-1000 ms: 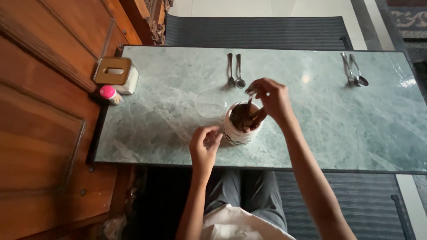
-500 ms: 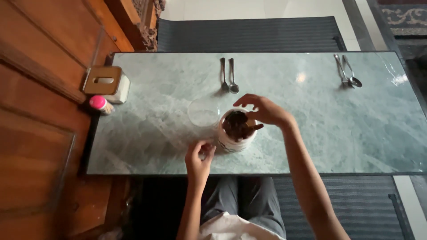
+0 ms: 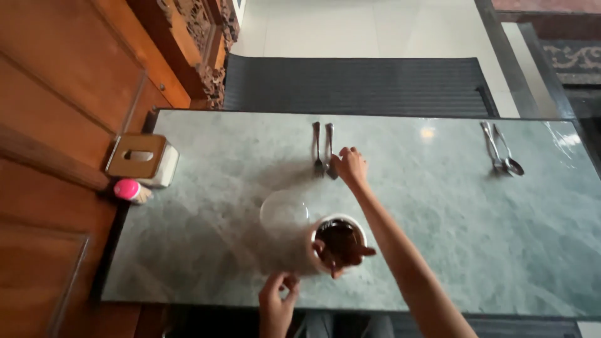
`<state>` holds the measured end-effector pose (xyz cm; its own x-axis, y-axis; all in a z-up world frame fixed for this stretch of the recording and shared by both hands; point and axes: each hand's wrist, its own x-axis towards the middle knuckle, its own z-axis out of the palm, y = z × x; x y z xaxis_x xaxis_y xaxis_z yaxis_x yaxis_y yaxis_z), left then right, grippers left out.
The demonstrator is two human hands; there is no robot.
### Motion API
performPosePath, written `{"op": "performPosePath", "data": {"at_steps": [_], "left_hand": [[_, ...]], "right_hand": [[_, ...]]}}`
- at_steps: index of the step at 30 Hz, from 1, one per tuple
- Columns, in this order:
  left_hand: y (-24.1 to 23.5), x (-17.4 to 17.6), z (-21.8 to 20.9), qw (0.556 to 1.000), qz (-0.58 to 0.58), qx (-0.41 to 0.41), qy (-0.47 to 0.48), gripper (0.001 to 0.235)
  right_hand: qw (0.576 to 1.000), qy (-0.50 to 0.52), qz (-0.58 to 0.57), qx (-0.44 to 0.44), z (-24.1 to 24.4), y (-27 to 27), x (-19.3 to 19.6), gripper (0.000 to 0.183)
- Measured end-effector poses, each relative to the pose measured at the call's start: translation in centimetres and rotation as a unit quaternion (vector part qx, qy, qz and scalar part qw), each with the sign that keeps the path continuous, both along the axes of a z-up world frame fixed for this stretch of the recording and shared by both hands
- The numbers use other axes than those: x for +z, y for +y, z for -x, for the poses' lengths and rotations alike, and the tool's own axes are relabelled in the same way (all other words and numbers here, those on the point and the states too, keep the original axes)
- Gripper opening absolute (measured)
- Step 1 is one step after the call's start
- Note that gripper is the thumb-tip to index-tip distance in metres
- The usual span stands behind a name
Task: Collecting and organizing various pieces of cutlery from dining tables into a central container.
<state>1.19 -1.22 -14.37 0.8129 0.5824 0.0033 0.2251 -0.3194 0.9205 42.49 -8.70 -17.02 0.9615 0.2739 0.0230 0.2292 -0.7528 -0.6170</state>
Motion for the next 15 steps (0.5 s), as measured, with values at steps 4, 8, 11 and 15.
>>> {"op": "performPosePath", "data": {"at_steps": [4, 8, 11, 15], "left_hand": [[-0.4, -2.5, -1.0, 0.996, 0.044, -0.015, 0.081, 0.016], [-0.6, -5.3, -2.2, 0.998, 0.044, -0.028, 0.045, 0.023], [-0.6, -6.1, -3.3, 0.999, 0.033, -0.034, 0.022, 0.018], [0.0, -6.1, -3.7, 0.998, 0.029, -0.032, 0.047, 0.013]], "right_hand": [[0.988, -0.006, 0.137, -0.077, -0.1, 3.5, 3.4, 0.056], [0.984, -0.034, 0.173, -0.035, 0.1, 5.2, 2.2, 0.067], [0.984, -0.042, 0.170, -0.038, -0.2, 5.3, 0.2, 0.052], [0.987, -0.021, 0.156, -0.022, 0.5, 4.4, 0.8, 0.031]]}}
